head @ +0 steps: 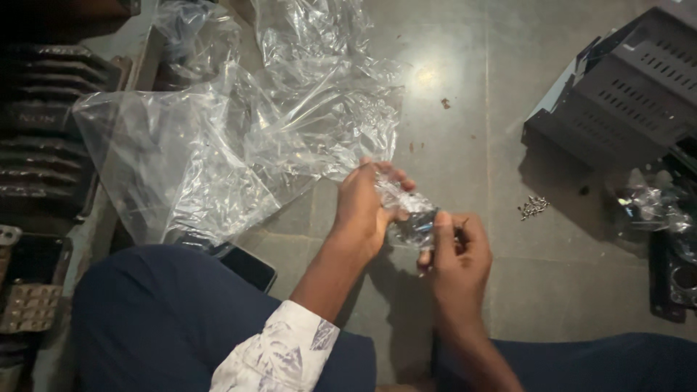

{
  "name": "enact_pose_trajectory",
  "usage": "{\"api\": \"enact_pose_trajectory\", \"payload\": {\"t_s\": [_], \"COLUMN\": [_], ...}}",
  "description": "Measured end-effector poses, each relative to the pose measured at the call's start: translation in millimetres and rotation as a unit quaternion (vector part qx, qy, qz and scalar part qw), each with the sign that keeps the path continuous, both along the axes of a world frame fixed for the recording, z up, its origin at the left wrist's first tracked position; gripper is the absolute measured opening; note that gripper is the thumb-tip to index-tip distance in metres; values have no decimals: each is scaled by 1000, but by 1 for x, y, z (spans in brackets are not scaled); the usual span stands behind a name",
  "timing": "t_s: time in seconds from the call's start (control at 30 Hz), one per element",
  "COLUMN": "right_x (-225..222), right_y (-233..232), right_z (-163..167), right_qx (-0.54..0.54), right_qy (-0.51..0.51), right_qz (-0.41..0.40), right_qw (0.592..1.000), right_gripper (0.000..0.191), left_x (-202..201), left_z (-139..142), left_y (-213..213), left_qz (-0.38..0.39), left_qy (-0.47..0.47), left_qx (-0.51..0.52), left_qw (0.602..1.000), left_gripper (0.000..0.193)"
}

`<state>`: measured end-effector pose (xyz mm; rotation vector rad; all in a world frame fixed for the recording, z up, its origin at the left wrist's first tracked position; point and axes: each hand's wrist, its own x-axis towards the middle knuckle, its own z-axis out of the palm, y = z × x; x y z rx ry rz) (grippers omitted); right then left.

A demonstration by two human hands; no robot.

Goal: The person sits on the floor and unpacks several small plastic bags containing lock components. They remove metal plates, screws, and lock cylinders, placing them on the floor. The person handles each item individually and organizes them near a stack of gray plastic crates.

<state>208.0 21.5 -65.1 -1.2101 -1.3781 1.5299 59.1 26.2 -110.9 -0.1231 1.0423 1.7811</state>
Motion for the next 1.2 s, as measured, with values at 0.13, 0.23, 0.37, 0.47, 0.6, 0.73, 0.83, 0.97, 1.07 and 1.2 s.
{"api": "enact_pose_trajectory", "payload": {"t_s": [0.13, 0.23, 0.37, 0.47, 0.6, 0.73, 0.83, 0.97, 1.07, 1.2], "right_x": [16, 27, 30, 26, 23, 25, 28, 28, 27, 29], "right_y": [35, 52, 60, 59, 60, 62, 63, 65, 67, 70], "right_z": [-21, -40, -56, -58, -49, -38, -31, -25, -20, -14], "right_qx": [-77, -145, -181, -193, -155, -145, -125, -19, -2, 28], "right_qy": [-37, 30, 41, -25, -151, -152, -159, -213, -242, -243], "right_qz": [-40, -39, 3, 5, 3, 8, 0, -5, 4, 7], "right_qw": [996, 988, 983, 981, 976, 978, 979, 977, 970, 970], "right_gripper": [25, 26, 26, 25, 26, 27, 26, 25, 25, 27], "left_x": [16, 28, 32, 33, 38, 39, 37, 35, 33, 23], "left_z": [11, 14, 19, 28, 41, 49, 54, 61, 67, 72], "left_y": [-4, -8, -5, -10, -14, -11, -10, -9, -9, -10], "left_qz": [-201, -318, -312, -288, -225, -168, -137, -154, -135, -105], "left_qy": [127, 184, 318, 463, 628, 636, 631, 554, 558, 579], "left_qx": [-117, -91, -112, -185, -228, -202, -174, -142, -115, -132], "left_qw": [964, 925, 888, 818, 709, 725, 744, 806, 810, 798], "left_gripper": [42, 45, 32, 30, 26, 25, 25, 22, 20, 17]}}
